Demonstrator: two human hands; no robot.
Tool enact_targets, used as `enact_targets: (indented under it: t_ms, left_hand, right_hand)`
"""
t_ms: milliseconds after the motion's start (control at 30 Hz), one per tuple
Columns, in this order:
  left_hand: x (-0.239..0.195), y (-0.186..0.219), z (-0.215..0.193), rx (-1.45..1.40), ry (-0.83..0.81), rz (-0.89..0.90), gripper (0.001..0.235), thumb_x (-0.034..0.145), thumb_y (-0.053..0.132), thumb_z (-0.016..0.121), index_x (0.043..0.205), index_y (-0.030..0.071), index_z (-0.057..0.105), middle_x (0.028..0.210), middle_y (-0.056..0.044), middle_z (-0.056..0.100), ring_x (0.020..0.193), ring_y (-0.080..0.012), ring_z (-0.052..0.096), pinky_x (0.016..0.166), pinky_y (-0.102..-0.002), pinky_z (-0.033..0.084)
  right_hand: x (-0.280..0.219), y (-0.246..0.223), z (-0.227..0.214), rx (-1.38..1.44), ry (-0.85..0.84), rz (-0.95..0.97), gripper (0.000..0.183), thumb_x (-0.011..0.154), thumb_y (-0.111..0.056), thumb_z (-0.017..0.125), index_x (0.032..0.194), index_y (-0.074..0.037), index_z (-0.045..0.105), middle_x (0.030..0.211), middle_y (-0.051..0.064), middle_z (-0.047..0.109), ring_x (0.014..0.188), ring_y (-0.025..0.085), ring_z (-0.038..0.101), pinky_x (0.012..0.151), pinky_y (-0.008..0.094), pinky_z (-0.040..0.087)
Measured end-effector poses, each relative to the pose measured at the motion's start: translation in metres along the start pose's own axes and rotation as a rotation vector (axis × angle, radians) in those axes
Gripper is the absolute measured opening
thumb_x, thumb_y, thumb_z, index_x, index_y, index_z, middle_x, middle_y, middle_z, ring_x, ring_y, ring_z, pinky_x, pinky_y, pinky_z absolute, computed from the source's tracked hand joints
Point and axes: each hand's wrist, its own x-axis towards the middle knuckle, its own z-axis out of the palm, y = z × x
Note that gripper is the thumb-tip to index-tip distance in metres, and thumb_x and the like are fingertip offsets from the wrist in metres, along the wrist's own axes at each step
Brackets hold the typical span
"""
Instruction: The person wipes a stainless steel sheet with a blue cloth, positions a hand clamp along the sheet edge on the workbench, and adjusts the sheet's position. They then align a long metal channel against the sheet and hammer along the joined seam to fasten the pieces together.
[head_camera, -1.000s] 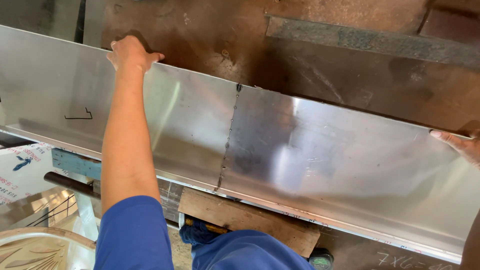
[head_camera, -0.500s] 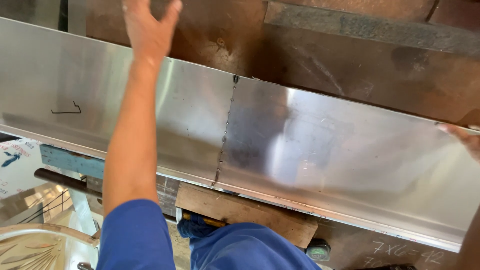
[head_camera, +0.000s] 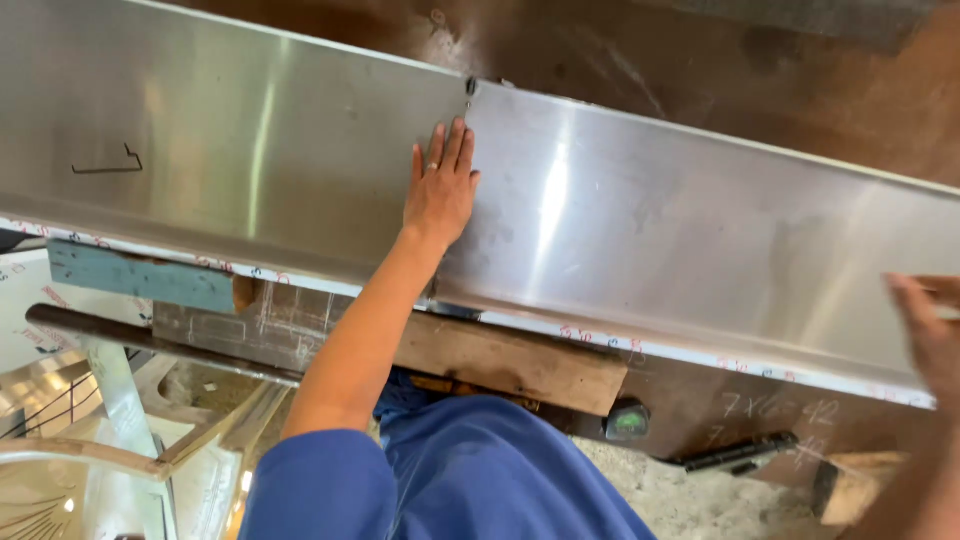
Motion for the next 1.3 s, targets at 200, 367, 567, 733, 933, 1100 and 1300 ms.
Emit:
enact_targets:
  t_ms: [200, 367, 567, 733, 933, 1100, 1300]
  left_hand:
    - [0.010, 0.006, -0.025, -0.002, -0.252, -0.060, 0.067, 0.108, 0.036, 0.045, 0.163, 0.008, 0.018, 0.172, -0.006, 0.009, 0.157, -0.0292, 0.009, 0.125, -0.056, 0.015]
    - [0.017, -0.013, -0.019, -0.044, -0.284, -0.023, 0.063, 0.108, 0.029, 0.044, 0.164, 0.019, 0.017, 0.173, 0.003, 0.008, 0.158, -0.0241, 0.009, 0.126, -0.050, 0.017]
    - [0.026, -0.034, 0.003, -0.068, -0.217, 0.058, 0.064, 0.104, 0.021, 0.047, 0.162, 0.019, 0.020, 0.170, 0.002, 0.010, 0.154, -0.0248, 0.012, 0.122, -0.048, 0.021]
    - [0.010, -0.088, -0.009, -0.286, -0.235, 0.297, 0.037, 0.107, 0.025, 0.054, 0.140, 0.010, 0.057, 0.158, -0.010, 0.051, 0.138, -0.0359, 0.052, 0.113, -0.045, 0.047]
    - [-0.150, -0.168, -0.093, -0.421, 0.252, 0.122, 0.032, 0.104, 0.033, 0.070, 0.107, 0.001, 0.071, 0.095, -0.019, 0.072, 0.085, -0.0424, 0.067, 0.073, -0.049, 0.052]
    - [-0.295, -0.184, -0.094, -0.230, 0.243, -0.008, 0.047, 0.105, 0.043, 0.075, 0.071, 0.010, 0.067, 0.074, -0.010, 0.064, 0.068, -0.0271, 0.064, 0.061, -0.042, 0.051]
    - [-0.373, -0.057, -0.070, -0.245, 0.178, 0.343, 0.063, 0.056, 0.036, 0.084, 0.114, 0.012, 0.074, 0.105, -0.015, 0.064, 0.091, -0.0348, 0.062, 0.074, -0.045, 0.051]
  right_hand:
    - [-0.067, -0.227, 0.091, 0.186, -0.029, -0.092, 0.016, 0.100, -0.023, 0.076, 0.107, -0.009, 0.077, 0.106, 0.010, 0.074, 0.087, 0.018, 0.069, 0.068, 0.030, 0.057]
    - [-0.131, -0.322, 0.133, 0.183, -0.204, -0.067, 0.021, 0.092, -0.026, 0.075, 0.102, -0.007, 0.078, 0.103, 0.010, 0.072, 0.080, 0.024, 0.072, 0.070, 0.034, 0.058]
    - [-0.214, -0.313, 0.181, 0.115, -0.101, -0.178, 0.025, 0.088, -0.028, 0.078, 0.095, -0.003, 0.075, 0.092, 0.012, 0.070, 0.072, 0.026, 0.070, 0.067, 0.037, 0.055]
    - [-0.280, -0.303, 0.207, 0.236, -0.059, -0.091, 0.020, 0.091, -0.022, 0.077, 0.097, -0.003, 0.075, 0.090, 0.011, 0.070, 0.076, 0.023, 0.070, 0.065, 0.035, 0.056]
    - [-0.323, -0.314, 0.237, 0.195, -0.042, -0.086, 0.022, 0.095, -0.020, 0.081, 0.099, 0.000, 0.074, 0.090, 0.013, 0.069, 0.078, 0.026, 0.069, 0.070, 0.035, 0.055]
    - [-0.321, -0.343, 0.272, 0.074, -0.013, -0.255, 0.021, 0.094, -0.024, 0.079, 0.095, -0.004, 0.075, 0.094, 0.012, 0.070, 0.088, 0.030, 0.068, 0.075, 0.040, 0.056]
    - [-0.294, -0.409, 0.343, -0.138, -0.038, -0.596, 0.029, 0.087, -0.022, 0.073, 0.112, -0.007, 0.073, 0.088, 0.013, 0.063, 0.087, 0.034, 0.065, 0.070, 0.046, 0.051]
